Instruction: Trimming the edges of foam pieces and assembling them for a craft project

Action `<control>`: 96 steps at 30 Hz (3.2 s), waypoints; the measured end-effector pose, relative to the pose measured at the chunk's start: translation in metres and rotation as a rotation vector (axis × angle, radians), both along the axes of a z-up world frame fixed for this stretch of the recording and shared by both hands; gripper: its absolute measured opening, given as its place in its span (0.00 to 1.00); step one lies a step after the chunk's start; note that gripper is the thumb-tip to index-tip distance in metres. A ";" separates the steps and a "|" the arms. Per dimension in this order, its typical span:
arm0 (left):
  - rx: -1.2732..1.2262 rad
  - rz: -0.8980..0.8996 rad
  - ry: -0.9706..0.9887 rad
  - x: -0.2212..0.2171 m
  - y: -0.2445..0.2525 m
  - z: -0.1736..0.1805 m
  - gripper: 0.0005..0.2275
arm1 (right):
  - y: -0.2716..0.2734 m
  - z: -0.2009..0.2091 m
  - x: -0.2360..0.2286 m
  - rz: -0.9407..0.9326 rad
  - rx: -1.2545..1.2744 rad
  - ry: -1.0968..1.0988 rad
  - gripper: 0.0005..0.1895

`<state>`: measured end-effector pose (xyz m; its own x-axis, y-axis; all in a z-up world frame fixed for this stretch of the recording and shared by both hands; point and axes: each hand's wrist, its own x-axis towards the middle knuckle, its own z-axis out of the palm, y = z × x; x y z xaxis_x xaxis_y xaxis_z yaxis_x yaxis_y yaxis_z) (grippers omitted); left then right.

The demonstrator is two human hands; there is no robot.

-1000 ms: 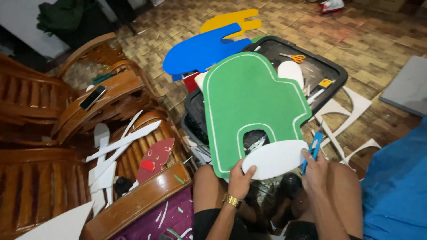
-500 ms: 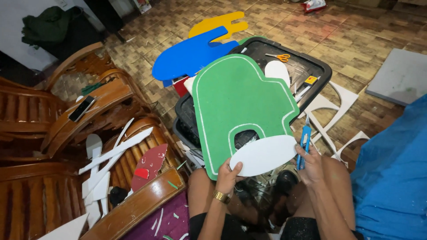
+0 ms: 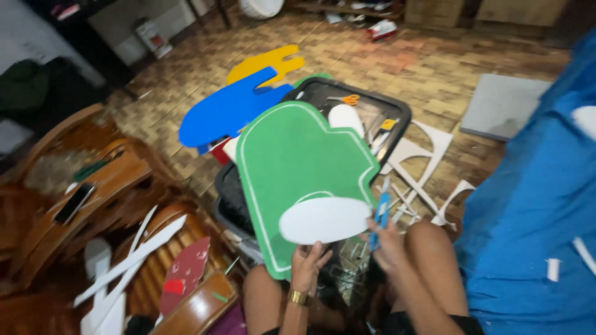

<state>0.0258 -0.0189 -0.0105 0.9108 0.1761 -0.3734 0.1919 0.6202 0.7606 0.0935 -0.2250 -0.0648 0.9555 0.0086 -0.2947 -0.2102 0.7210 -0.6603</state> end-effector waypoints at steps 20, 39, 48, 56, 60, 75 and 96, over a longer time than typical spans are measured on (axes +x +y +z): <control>0.078 0.098 0.051 0.026 0.037 -0.005 0.23 | 0.020 0.041 -0.027 0.343 -0.412 0.006 0.21; 0.412 -0.104 0.002 0.000 0.015 -0.024 0.18 | 0.027 0.054 -0.037 0.380 -0.637 0.044 0.11; 0.215 -0.187 0.006 -0.002 0.005 -0.017 0.30 | 0.025 0.053 -0.036 0.325 -0.497 0.019 0.14; 0.277 -0.179 0.011 0.002 0.004 -0.033 0.20 | 0.024 0.062 -0.036 0.319 -0.419 0.002 0.14; 0.275 -0.171 -0.002 0.002 0.004 -0.033 0.20 | 0.023 0.055 -0.034 0.320 -0.410 -0.031 0.13; 0.311 -0.138 0.004 0.001 0.009 -0.038 0.22 | 0.021 0.052 -0.033 0.286 -0.471 -0.042 0.14; 0.771 -0.300 -0.088 -0.016 -0.007 -0.032 0.17 | 0.013 0.035 -0.023 0.219 -0.997 -0.144 0.14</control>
<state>0.0093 -0.0255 -0.0427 0.9800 0.0988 -0.1725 0.1860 -0.1491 0.9712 0.0703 -0.2119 -0.0303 0.9893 0.0012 -0.1462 -0.1425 -0.2129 -0.9666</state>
